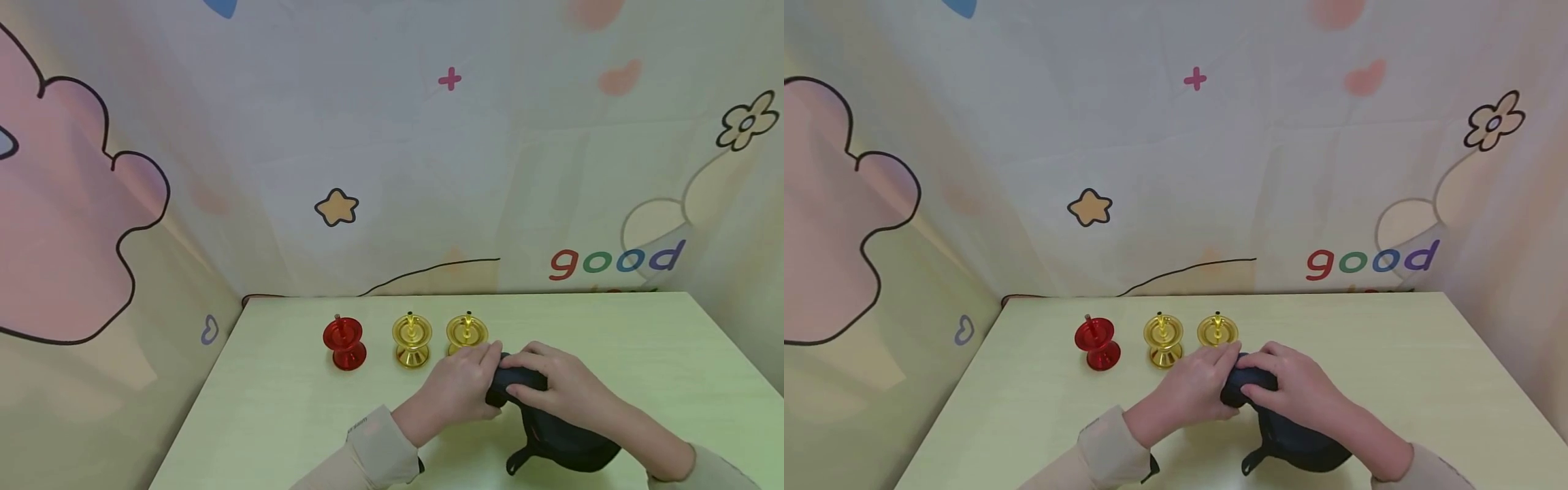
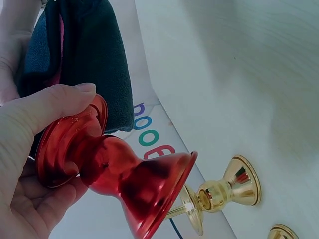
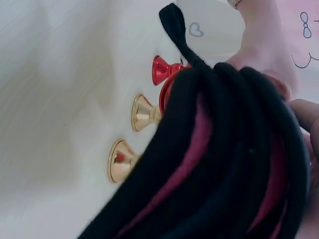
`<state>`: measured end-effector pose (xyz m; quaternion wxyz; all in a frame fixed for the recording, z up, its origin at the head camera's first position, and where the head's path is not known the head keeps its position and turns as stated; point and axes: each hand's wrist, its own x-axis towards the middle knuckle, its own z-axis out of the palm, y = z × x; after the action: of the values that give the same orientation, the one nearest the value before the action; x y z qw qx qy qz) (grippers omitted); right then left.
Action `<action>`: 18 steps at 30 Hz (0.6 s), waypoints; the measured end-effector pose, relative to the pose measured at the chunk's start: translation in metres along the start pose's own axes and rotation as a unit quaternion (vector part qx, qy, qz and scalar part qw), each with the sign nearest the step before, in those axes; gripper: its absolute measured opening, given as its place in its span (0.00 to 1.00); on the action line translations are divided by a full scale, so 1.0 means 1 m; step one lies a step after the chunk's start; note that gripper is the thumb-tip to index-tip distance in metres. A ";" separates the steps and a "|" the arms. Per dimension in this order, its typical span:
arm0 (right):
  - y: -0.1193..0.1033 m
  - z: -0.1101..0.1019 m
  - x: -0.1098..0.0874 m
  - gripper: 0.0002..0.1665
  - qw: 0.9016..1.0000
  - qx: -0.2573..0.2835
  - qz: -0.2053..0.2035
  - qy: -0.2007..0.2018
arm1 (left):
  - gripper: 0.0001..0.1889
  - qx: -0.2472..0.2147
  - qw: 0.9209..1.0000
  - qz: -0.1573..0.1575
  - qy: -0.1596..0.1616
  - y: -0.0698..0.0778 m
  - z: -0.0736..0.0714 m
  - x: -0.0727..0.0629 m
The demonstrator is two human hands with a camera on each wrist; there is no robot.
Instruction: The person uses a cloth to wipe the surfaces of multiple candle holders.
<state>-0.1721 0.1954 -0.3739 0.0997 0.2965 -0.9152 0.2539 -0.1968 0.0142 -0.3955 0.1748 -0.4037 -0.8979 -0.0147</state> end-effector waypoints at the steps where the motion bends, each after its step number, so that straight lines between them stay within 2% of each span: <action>1: -0.001 0.000 0.000 0.15 1.000 -0.005 0.012 -0.003 | 0.46 0.004 1.000 0.001 0.004 0.000 0.000 0.000; 5: -0.008 -0.001 0.001 0.19 0.999 -0.026 0.046 -0.009 | 0.45 0.022 1.000 0.005 0.016 0.001 -0.002 -0.001; 9: -0.013 -0.001 0.002 0.20 0.997 -0.040 0.064 -0.018 | 0.42 0.035 0.999 0.018 0.038 0.002 -0.002 -0.002; 13: -0.017 0.001 0.001 0.18 0.997 -0.053 0.062 -0.012 | 0.39 0.031 0.996 0.038 0.080 0.002 0.000 -0.003; 15: -0.017 0.002 0.000 0.16 0.997 -0.055 0.059 0.004 | 0.39 0.024 0.993 0.047 0.101 0.000 0.002 -0.004; 18: -0.016 0.005 -0.004 0.14 0.997 -0.047 0.049 0.028 | 0.42 0.000 0.993 0.051 0.110 -0.004 0.004 -0.006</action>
<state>-0.1601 0.1840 -0.3727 0.1272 0.2392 -0.9364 0.2232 -0.1973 0.0074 -0.4004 0.2735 -0.4450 -0.8513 -0.0497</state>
